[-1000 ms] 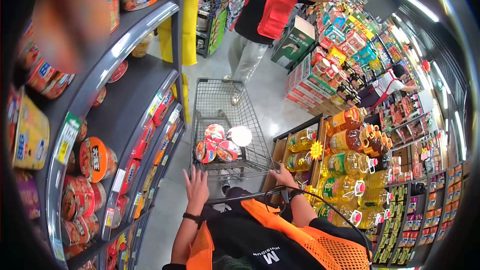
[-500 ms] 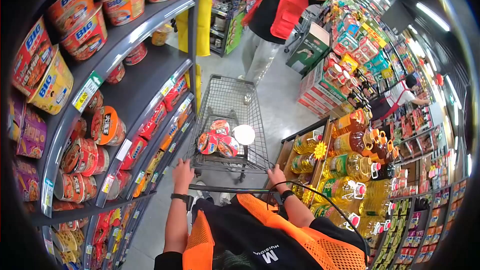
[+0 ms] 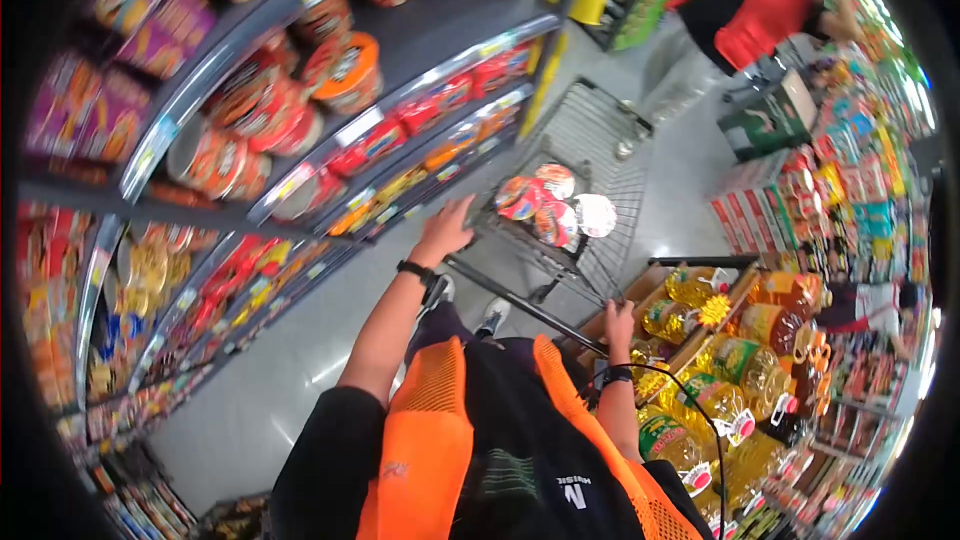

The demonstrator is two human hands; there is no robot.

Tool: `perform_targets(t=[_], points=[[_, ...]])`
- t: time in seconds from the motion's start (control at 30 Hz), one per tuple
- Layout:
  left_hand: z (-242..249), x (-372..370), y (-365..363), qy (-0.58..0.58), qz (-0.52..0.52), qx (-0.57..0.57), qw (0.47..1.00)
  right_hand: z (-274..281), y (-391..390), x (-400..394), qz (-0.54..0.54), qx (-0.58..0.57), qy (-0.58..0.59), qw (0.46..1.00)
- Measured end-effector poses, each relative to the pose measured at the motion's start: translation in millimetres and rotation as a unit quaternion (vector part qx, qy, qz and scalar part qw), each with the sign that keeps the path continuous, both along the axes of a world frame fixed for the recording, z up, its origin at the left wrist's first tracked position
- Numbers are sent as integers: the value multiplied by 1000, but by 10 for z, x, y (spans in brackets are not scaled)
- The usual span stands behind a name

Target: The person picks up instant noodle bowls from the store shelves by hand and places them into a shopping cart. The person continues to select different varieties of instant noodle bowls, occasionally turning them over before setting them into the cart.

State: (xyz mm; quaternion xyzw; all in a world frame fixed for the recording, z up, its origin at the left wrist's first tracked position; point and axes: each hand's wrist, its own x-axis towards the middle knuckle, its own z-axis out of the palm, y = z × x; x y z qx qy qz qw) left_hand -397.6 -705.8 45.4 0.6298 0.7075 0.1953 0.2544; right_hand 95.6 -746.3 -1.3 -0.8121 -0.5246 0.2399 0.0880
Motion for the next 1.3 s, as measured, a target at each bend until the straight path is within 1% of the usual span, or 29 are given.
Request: perform_targets(t=[0.07,0.1,0.13,0.17,0.2,0.23,0.3,0.33,0.37,0.4,0.43,0.47,0.5,0.53,0.57,0.6,0.67,0.7,0.73,0.77,0.83,0.9,0.97,1.07,1.13,1.17,1.23,1.27,1.3], points=[[141,-139,-122,-20,49,36,998,-161,-47,167,36,13,81,996],[226,-213,-143,-32,64,59,996,-123,-25,282,84,-21,102,991],[315,-319,-189,-87,64,60,992,-41,28,437,141,-96,88,981],[415,-489,-286,-133,62,63,987,50,206,589,264,-165,109,944],[449,-632,-409,-183,60,60,979,499,423,371,251,-281,-20,926],[386,-779,-528,-229,51,67,970,1168,501,-69,217,-211,-64,951],[249,-993,-812,-274,61,33,959,1326,932,-474,304,17,-107,946],[142,-1028,-980,-301,65,15,951,1523,1200,-871,329,60,-14,942],[-11,-1067,-1144,-303,77,-20,950,1766,1459,-1397,369,56,57,926],[-169,-1098,-1325,-303,90,-57,947,2114,1574,-2063,368,45,156,916],[-271,-1123,-1479,-297,91,-80,947,2314,1695,-2640,390,34,196,899],[-368,-1132,-1630,-291,92,-104,947,2295,1828,-3183,425,65,294,854],[-485,-1112,-1803,-286,93,-129,945,2406,1900,-3737,423,8,458,782],[-661,-1094,-1962,-290,100,-159,938,2457,1984,-4193,391,-45,447,803],[-887,-1095,-2114,-291,108,-187,932,2637,1948,-4618,392,-38,448,803],[-1144,-1127,-2248,-290,117,-213,926,2587,1992,-5001,368,-26,468,803],[-1934,-1195,-2644,-312,143,-207,916,2535,2019,-5591,317,-37,502,804],[-1860,-1241,-2754,-275,131,-234,923,2550,2014,-5816,288,-55,516,805],[-1873,-1286,-2869,-238,119,-261,928,2565,2048,-5941,257,-72,529,806],[-1894,-1323,-2960,-231,123,-270,926,2539,2116,-5979,283,-120,516,799],[-2314,-1398,-3376,-219,135,-297,920,2487,2186,-6037,279,-106,468,832],[-2667,-1482,-3758,-293,174,-346,874,2390,2176,-6097,247,-90,399,878],[-2871,-1555,-4016,-331,180,-362,852,2537,2059,-5986,314,-61,424,847],[-3002,-1591,-4197,-336,158,-329,868,2586,1981,-5845,394,-15,450,801],[-3047,-1591,-4255,-342,150,-295,880,2548,1913,-5760,447,38,484,751],[-3078,-1601,-4282,-344,143,-283,884,2656,1924,-5832,356,-20,565,745],[-3061,-1582,-4238,-344,153,-277,884,2626,1954,-5825,400,-6,537,743],[-3044,-1569,-4097,-342,171,-278,881,2674,1946,-5845,372,-27,534,759],[-2930,-1556,-3934,-364,215,-301,855,2826,1888,-5883,343,-48,532,773]])
